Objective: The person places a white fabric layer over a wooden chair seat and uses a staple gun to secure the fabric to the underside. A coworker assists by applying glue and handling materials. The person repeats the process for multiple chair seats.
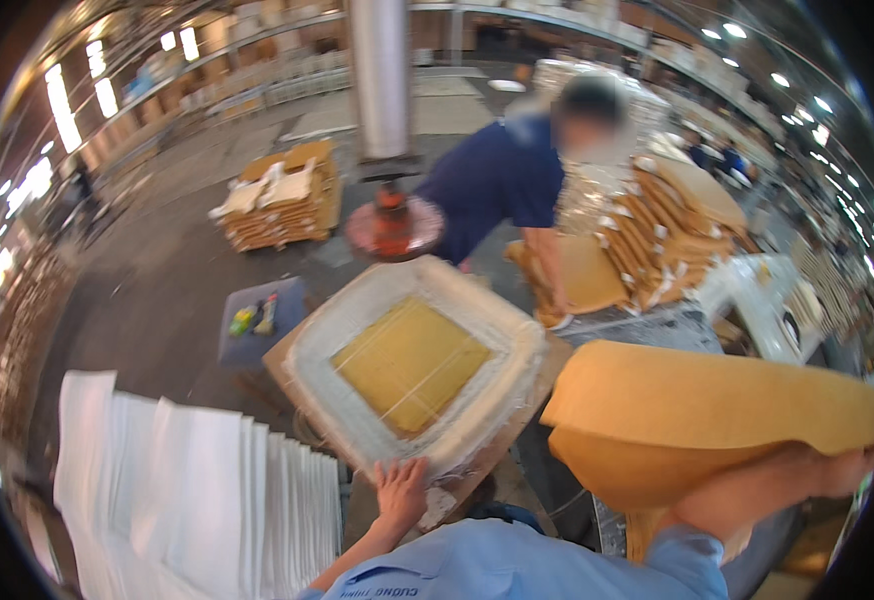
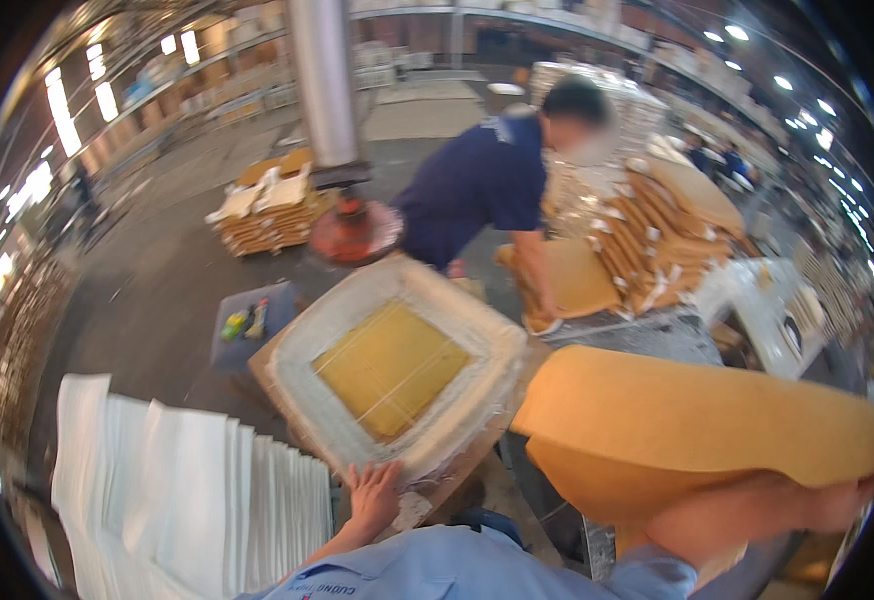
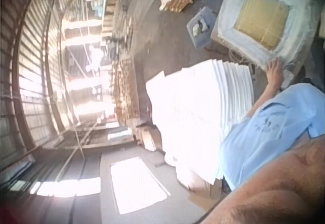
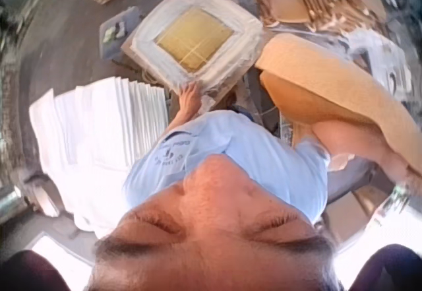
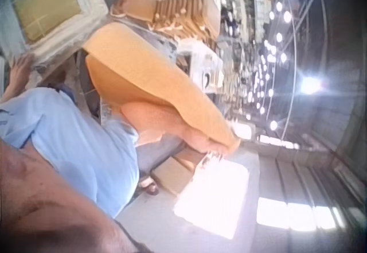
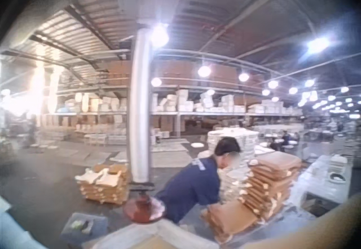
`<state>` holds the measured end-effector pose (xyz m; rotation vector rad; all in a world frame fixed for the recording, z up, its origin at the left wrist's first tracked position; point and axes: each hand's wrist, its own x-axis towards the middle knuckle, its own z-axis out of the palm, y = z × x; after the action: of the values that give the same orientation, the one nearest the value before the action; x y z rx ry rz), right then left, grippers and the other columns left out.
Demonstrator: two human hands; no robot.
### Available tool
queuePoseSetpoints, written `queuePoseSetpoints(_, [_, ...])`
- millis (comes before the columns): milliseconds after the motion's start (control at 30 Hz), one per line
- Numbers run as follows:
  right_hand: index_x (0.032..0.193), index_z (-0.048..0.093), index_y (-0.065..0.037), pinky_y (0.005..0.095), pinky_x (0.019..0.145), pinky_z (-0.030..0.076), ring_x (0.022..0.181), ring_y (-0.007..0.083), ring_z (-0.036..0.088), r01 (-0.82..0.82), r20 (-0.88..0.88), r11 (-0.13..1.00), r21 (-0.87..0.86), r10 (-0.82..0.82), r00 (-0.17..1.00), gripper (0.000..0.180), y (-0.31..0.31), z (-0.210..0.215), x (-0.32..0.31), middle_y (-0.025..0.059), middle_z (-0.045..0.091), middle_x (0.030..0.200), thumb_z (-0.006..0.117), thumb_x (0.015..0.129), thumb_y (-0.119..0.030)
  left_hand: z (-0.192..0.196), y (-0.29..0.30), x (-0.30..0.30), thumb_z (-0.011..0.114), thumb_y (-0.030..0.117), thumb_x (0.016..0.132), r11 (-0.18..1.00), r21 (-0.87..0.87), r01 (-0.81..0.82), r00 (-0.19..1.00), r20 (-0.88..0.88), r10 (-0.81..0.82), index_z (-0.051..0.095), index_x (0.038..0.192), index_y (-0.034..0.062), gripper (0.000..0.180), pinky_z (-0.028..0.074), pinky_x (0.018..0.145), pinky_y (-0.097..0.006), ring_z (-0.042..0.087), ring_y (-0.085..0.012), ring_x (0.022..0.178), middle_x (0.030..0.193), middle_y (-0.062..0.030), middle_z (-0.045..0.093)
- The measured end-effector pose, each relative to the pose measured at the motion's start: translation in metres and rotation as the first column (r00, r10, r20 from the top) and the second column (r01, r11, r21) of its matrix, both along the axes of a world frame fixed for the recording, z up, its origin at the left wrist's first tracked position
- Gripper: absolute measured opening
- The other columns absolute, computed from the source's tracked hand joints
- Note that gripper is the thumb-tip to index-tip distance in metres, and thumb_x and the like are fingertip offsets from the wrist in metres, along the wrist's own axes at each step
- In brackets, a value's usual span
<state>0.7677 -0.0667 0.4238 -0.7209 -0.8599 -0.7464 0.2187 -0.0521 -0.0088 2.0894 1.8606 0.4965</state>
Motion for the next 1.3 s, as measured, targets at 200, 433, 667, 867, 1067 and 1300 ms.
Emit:
queuePoseSetpoints(200, [0.117, 0.067, -0.006, 0.0405, 0.086, 0.058, 0.096, 0.0237, 0.069, -0.068, -0.049, 0.997, 0.035, 0.07, 0.996, 0.021, 0.046, -0.012, -0.023, 0.01, 0.067, 0.105, 0.063, 0.111, -0.025, -0.001, -0.007, -0.014, 0.072, 0.005, 0.087, 0.998, 0.036, -0.053, 0.998, -0.018, 0.054, 0.063, 0.15, 0.0113, 0.064, 0.021, 0.129, -0.072, 0.048, -0.0492, 0.149, 0.15, -0.0101, 0.066])
queuePoseSetpoints(433, [0.123, 0.067, -0.005, 0.0401, 0.085, 0.06, 0.098, 0.0238, 0.07, -0.113, -0.049, 0.993, 0.03, 0.114, 0.992, 0.024, 0.072, -0.01, -0.028, 0.0109, 0.068, 0.108, 0.061, 0.111, -0.026, 0.05, 0.034, 0.014, 0.071, 0.028, 0.105, 0.904, -0.392, 0.169, 0.794, 0.598, 0.111, 0.072, 0.138, 0.0061, 0.04, 0.039, 0.124, -0.055, 0.053, -0.0411, 0.147, 0.152, -0.0191, 0.063])
queuePoseSetpoints(667, [0.128, 0.066, -0.005, 0.0397, 0.084, 0.062, 0.099, 0.024, 0.071, -0.248, -0.096, 0.968, 0.044, 0.252, 0.963, 0.027, 0.125, -0.017, -0.049, 0.0119, 0.069, 0.111, 0.059, 0.112, -0.026, 0.058, 0.102, 0.093, 0.054, 0.065, 0.111, 0.261, 0.129, 0.957, -0.261, 0.774, 0.577, 0.034, 0.173, 0.0098, 0.086, 0.037, 0.13, -0.044, 0.046, -0.0256, 0.157, 0.175, -0.011, 0.044])
queuePoseSetpoints(867, [0.133, 0.065, -0.005, 0.0393, 0.083, 0.063, 0.101, 0.0241, 0.072, -0.317, -0.173, 0.947, 0.062, 0.323, 0.931, 0.03, 0.162, -0.031, -0.067, 0.0127, 0.07, 0.114, 0.058, 0.113, -0.026, 0.088, 0.103, 0.031, 0.076, 0.033, 0.103, 0.709, -0.2, 0.676, -0.407, 0.701, 0.586, 0.053, 0.156, -0.0008, 0.067, 0.055, 0.116, -0.05, 0.069, -0.0324, 0.133, 0.148, -0.0188, 0.069])
queuePoseSetpoints(1067, [0.137, 0.064, -0.004, 0.039, 0.083, 0.065, 0.102, 0.0242, 0.073, -0.639, -0.499, 0.765, 0.074, 0.584, 0.64, 0.034, 0.259, -0.113, -0.154, 0.0135, 0.071, 0.117, 0.057, 0.113, -0.026, 0.143, 0.085, -0.072, 0.074, 0.035, 0.103, 0.968, -0.245, 0.048, -0.497, 0.835, 0.236, 0.063, 0.142, -0.0032, 0.055, 0.06, 0.108, -0.046, 0.074, -0.031, 0.123, 0.136, -0.0183, 0.073])
queuePoseSetpoints(1300, [0.127, 0.066, 0.0, 0.0368, 0.084, 0.059, 0.098, 0.0217, 0.069, -0.962, -0.77, 0.272, -0.013, 0.611, 0.183, 0.026, 0.461, -0.217, -0.252, 0.0091, 0.069, 0.112, 0.062, 0.113, -0.022, 0.164, 0.257, -0.167, 0.072, 0.031, 0.105, 0.796, -0.441, -0.414, -0.459, 0.856, 0.236, 0.067, 0.122, 0.011, 0.027, 0.059, 0.064, -0.034, 0.077, -0.018, 0.092, 0.113, -0.0054, 0.078])
